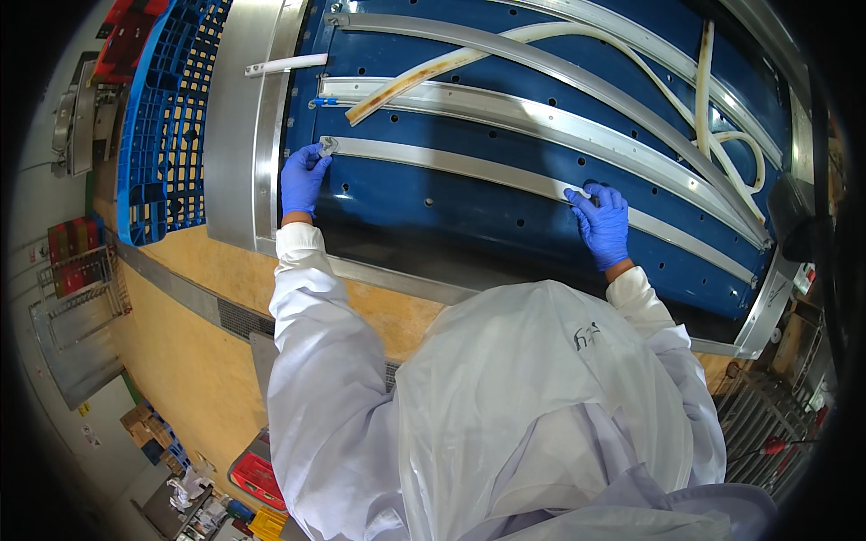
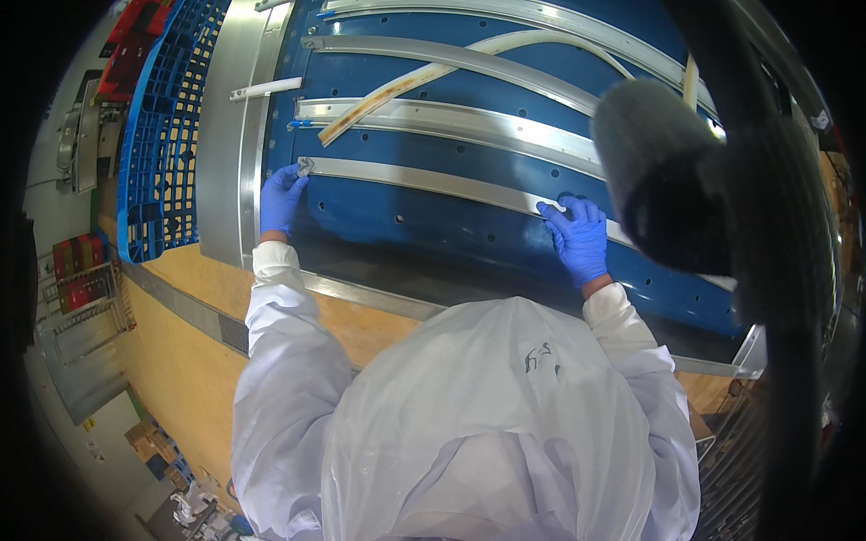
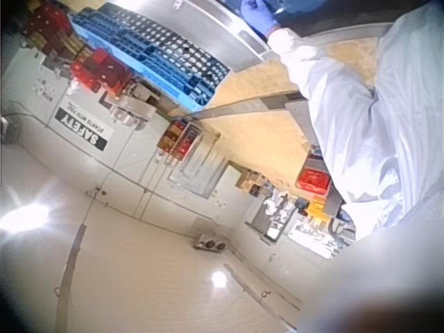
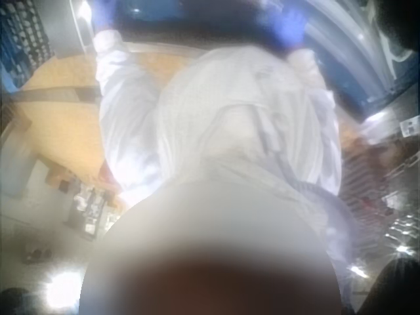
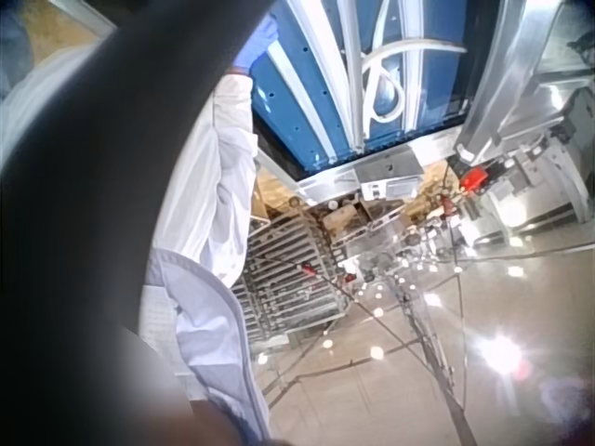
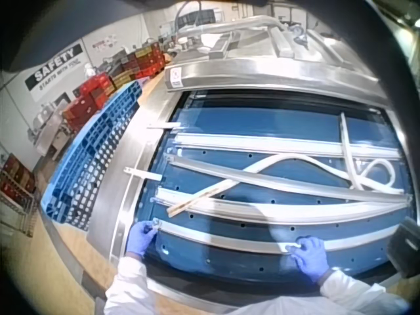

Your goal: The person places and secures long white strips onto a blue curved machine surface using a small metal tool. They retrieve additional strips from a nearby cart and continue arranging and fastening them in place.

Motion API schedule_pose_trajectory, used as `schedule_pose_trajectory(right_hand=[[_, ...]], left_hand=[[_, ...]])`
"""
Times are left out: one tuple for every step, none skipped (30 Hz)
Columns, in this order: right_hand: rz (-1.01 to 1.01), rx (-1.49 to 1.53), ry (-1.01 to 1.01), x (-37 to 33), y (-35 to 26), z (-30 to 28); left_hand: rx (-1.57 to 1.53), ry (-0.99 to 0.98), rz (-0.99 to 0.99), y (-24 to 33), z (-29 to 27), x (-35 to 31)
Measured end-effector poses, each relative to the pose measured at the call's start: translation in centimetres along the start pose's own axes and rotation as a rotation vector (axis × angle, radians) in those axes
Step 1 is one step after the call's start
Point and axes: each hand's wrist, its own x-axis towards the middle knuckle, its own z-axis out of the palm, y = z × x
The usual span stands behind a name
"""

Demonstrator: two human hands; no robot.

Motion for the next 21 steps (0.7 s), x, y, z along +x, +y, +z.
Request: schedule_pose_trajectory(right_hand=[[-0.016,0.01,0.018,0.2,0.0,-0.1],[-0.032,0.021,0.037,0.4,0.0,-0.1],[-0.048,0.036,0.04,0.4,0.2,0.1],[-0.055,0.046,0.042,0.4,0.3,0.2],[-0.063,0.055,0.044,0.4,0.4,0.3],[-0.065,0.055,0.042,0.3,0.4,0.4],[-0.073,0.059,0.04,0.8,-0.2,0.0],[-0.079,0.063,0.038,1.2,-0.6,-0.1],[-0.084,0.064,0.033,1.3,-0.8,-0.1],[-0.091,0.066,0.03,1.5,-0.9,0.0],[-0.098,0.068,0.026,1.7,-1.0,0.1],[-0.109,0.081,0.027,1.9,-1.0,0.1],[-0.115,0.09,0.025,1.8,-0.8,0.1],[-0.121,0.099,0.024,1.8,-0.7,0.1],[-0.128,0.106,0.015,1.8,-0.6,0.1],[-0.134,0.112,0.007,1.9,-0.4,0.1],[-0.14,0.117,-0.001,1.9,-0.3,0.0],[-0.142,0.111,-0.009,1.9,-0.3,0.1],[-0.148,0.107,-0.015,1.9,-0.3,0.1],[-0.153,0.103,-0.022,2.0,-0.5,0.2],[-0.144,0.098,-0.026,2.1,-0.7,0.3]], left_hand=[[-0.021,-0.017,-0.001,0.1,-0.3,0.1],[0.027,-0.019,0.035,0.1,-0.5,0.3],[0.075,-0.02,0.07,0.3,-1.0,0.7],[0.12,-0.03,0.108,0.9,-0.9,1.0],[0.257,-0.021,0.14,1.6,-0.9,1.1],[0.394,-0.011,0.173,2.2,-1.1,1.2],[0.534,0.004,0.203,2.8,-1.4,1.1],[0.53,0.007,0.217,2.6,-1.6,1.2],[0.526,0.01,0.233,2.5,-1.9,1.3],[0.523,0.016,0.246,2.2,-2.3,1.3],[0.511,-0.005,0.252,1.9,-2.6,1.4],[0.499,-0.027,0.258,1.6,-2.9,1.5],[0.484,-0.054,0.266,1.8,-2.9,1.6],[0.5,-0.045,0.268,1.8,-2.8,1.6],[0.516,-0.035,0.27,1.9,-2.7,1.4],[0.531,-0.026,0.273,2.1,-2.6,1.3],[0.518,-0.031,0.259,2.4,-2.5,1.3],[0.504,-0.036,0.245,2.6,-2.4,1.3],[0.493,-0.037,0.229,2.5,-2.5,1.3],[0.499,-0.027,0.231,2.5,-2.6,1.3],[0.505,-0.018,0.234,2.4,-2.7,1.4]])
